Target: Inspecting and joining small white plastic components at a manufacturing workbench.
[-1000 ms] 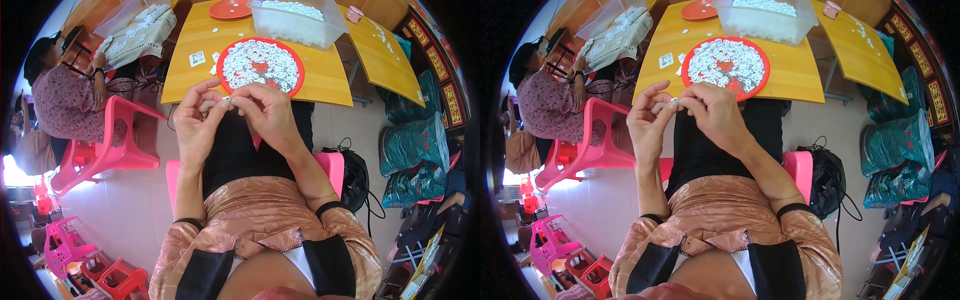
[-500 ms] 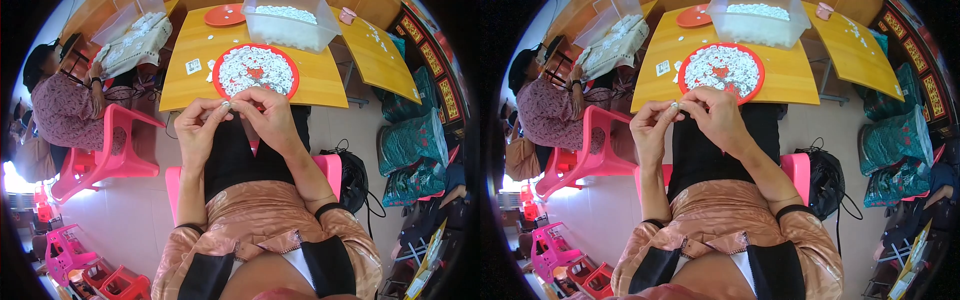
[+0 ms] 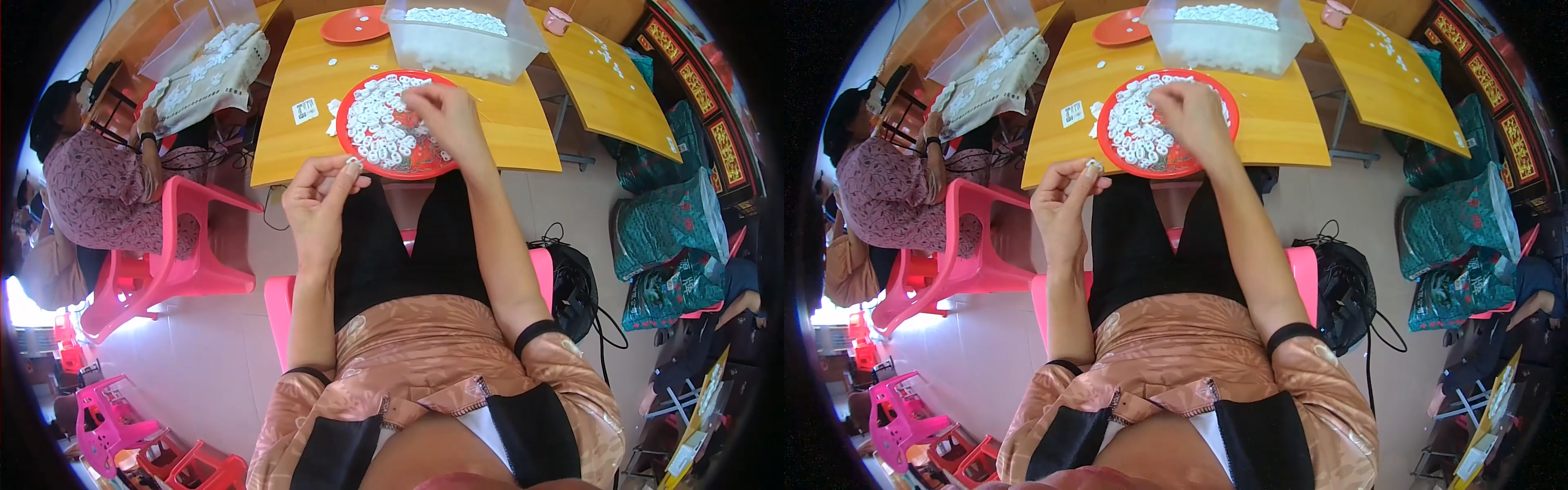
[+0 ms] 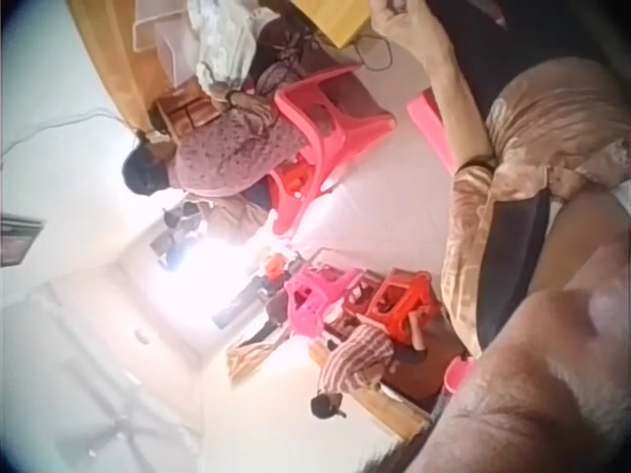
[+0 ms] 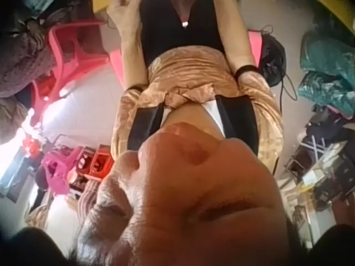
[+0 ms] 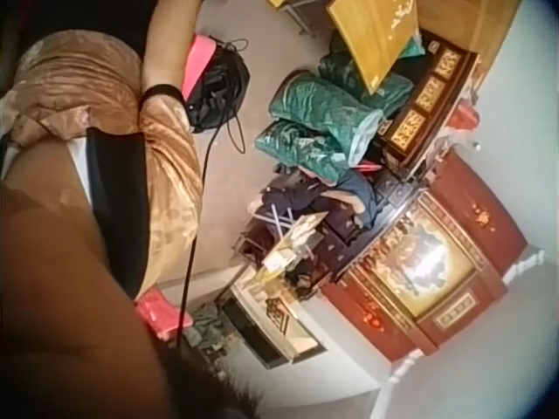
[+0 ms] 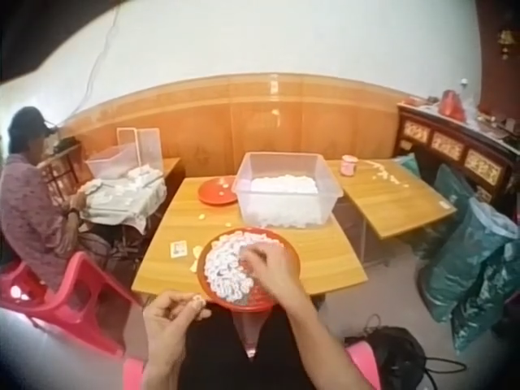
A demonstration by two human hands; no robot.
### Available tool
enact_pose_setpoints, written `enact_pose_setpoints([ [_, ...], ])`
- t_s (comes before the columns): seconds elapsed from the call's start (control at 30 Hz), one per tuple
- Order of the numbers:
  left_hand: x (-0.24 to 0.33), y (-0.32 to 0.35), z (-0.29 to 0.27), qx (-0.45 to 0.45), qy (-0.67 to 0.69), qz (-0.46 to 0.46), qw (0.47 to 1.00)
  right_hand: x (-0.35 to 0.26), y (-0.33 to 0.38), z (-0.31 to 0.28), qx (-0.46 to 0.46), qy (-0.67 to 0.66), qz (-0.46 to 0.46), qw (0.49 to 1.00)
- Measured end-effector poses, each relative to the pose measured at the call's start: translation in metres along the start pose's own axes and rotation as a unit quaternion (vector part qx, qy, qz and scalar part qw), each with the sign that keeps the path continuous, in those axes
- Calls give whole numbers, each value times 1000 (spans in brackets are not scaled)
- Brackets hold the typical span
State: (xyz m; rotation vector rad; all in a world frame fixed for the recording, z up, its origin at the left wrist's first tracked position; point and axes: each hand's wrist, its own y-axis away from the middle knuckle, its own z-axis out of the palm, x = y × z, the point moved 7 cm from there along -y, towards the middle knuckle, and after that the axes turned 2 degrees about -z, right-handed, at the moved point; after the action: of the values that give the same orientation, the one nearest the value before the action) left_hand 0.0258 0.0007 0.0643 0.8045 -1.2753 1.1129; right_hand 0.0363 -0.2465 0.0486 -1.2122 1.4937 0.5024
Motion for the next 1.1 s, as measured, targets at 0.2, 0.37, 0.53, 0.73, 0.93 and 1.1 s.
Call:
enact_pose_setpoints([
  [0.2,-8,-10,-7,15,45,-18,999,79,-91,29,2,269,-69,961],
  [0.37,-8,-9,-6,12,60,-31,998,117,-97,61,-90,331,-55,938],
  [0.53,-1,-8,-17,9,60,-18,998,112,-77,48,-117,357,-23,926],
  [0.73,-5,-7,-14,8,53,-21,998,86,-58,6,-22,283,-50,958],
  [0.93,-10,-8,-1,1,48,-25,999,99,-46,13,-74,293,-59,951],
  [1.1,-5,-7,5,-4,47,-23,999,107,-44,14,-115,334,-39,935],
])
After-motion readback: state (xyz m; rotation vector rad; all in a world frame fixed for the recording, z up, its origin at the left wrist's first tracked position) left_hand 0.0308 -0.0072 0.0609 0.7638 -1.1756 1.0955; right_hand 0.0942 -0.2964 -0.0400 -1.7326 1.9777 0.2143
